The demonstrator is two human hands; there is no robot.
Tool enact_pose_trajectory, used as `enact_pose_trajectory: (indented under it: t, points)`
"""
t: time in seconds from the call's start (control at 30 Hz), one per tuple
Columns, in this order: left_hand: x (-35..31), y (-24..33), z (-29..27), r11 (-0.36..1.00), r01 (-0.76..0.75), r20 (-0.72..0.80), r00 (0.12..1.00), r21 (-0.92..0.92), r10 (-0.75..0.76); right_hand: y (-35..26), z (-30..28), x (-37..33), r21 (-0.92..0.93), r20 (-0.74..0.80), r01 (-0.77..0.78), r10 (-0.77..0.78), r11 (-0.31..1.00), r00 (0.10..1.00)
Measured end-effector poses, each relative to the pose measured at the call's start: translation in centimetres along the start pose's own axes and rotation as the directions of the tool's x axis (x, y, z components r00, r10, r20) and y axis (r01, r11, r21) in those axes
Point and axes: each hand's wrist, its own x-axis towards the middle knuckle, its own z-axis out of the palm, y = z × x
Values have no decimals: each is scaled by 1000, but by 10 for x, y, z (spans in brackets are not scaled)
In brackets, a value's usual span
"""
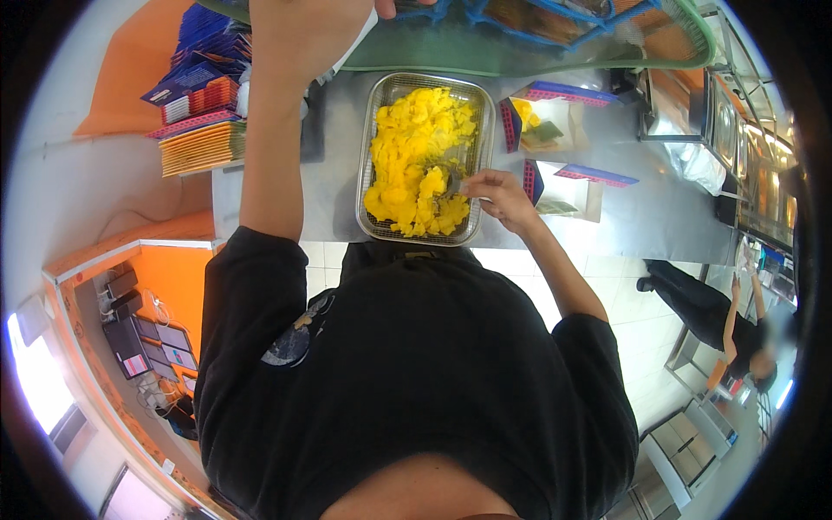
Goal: The person assembles a takeout meal by scooping yellow food into a box, adding white buns, and writing on a receipt. They then close the box and place it on the counter.
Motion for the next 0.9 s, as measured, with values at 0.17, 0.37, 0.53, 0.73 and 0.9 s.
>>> enact_pose_trajectory:
  t: [0.17,0.37,0.53,0.73,0.9]
  points:
    - [-1,-2,2,996,88,-57,995,25,-87,-6,-7,-15,156,-4,-30,31,987,1000]
    - [-1,-8,-6,993,-65,28,998,95,62,13,-24,-39,400,-14,-2,8,916,1000]
    - [6,-12,-17,986,-61,95,994,153,47,16,-58,-118,498,-332,195,-22,845,943]
    - [5,-9,-5,996,-69,47,997,59,66,4,-100,-142,19,-713,271,-177,962,678]
    - [3,-7,0,999,-27,-17,999,27,28,44,-90,-55,-808,-501,19,-703,589,505]
